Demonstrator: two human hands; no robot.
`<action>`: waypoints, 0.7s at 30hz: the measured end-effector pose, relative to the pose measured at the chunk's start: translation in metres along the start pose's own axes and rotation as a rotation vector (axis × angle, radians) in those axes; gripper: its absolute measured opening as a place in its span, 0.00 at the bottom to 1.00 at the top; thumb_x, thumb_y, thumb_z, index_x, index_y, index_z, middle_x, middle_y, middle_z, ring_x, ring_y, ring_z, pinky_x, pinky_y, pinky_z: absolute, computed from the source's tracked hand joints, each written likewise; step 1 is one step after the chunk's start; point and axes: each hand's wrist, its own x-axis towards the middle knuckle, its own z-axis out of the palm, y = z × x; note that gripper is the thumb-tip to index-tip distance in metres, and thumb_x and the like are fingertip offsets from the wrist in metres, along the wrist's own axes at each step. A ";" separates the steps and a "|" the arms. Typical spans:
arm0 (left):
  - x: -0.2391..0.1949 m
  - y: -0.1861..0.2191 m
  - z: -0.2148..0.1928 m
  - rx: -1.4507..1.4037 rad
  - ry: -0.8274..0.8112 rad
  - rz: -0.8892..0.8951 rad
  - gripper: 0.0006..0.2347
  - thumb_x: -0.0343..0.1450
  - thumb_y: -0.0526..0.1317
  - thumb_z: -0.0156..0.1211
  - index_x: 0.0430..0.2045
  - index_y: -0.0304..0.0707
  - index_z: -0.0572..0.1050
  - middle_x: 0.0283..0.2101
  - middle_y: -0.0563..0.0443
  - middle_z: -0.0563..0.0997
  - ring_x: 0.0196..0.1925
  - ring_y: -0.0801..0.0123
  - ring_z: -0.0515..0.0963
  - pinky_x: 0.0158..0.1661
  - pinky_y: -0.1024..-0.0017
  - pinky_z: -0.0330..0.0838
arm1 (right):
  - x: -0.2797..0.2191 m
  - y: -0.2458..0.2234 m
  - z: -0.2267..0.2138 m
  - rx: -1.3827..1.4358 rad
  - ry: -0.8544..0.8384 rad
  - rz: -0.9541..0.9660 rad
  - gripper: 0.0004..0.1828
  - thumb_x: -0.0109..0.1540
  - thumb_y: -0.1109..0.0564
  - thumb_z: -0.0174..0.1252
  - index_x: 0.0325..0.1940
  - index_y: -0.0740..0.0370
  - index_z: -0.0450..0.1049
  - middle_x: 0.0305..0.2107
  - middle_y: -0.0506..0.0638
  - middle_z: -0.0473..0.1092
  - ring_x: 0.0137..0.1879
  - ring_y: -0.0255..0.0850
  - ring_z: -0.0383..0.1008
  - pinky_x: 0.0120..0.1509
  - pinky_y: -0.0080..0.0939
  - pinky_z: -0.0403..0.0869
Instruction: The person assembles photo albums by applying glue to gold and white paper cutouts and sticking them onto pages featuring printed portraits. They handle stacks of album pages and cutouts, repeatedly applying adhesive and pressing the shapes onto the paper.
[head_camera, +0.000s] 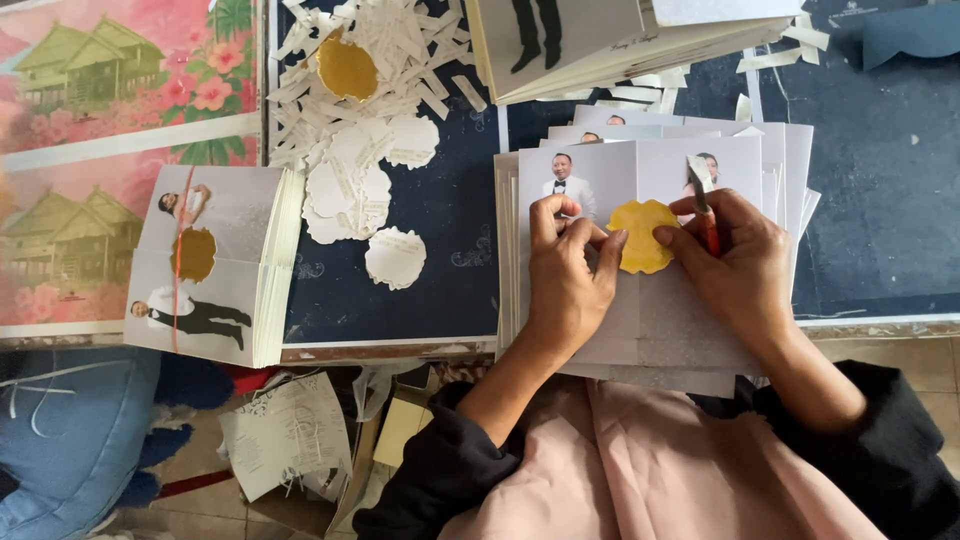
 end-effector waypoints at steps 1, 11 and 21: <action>0.000 -0.001 0.001 0.014 0.004 0.005 0.08 0.67 0.37 0.57 0.18 0.33 0.69 0.41 0.44 0.60 0.28 0.67 0.71 0.36 0.72 0.71 | 0.000 -0.002 -0.001 0.008 -0.021 0.032 0.09 0.58 0.54 0.64 0.40 0.53 0.73 0.16 0.41 0.57 0.25 0.30 0.54 0.34 0.28 0.60; 0.003 -0.018 0.011 0.132 0.004 0.035 0.13 0.62 0.37 0.63 0.11 0.36 0.63 0.37 0.45 0.64 0.35 0.49 0.77 0.35 0.66 0.74 | 0.006 0.010 0.007 -0.109 0.014 -0.114 0.10 0.56 0.57 0.65 0.40 0.56 0.75 0.19 0.53 0.69 0.27 0.51 0.70 0.36 0.47 0.69; 0.013 -0.008 0.004 0.324 -0.070 0.140 0.08 0.63 0.36 0.61 0.24 0.37 0.66 0.37 0.44 0.64 0.36 0.54 0.70 0.32 0.62 0.68 | 0.132 0.073 -0.057 -0.087 0.315 -0.415 0.07 0.67 0.72 0.60 0.45 0.64 0.79 0.35 0.50 0.74 0.38 0.33 0.69 0.42 0.32 0.68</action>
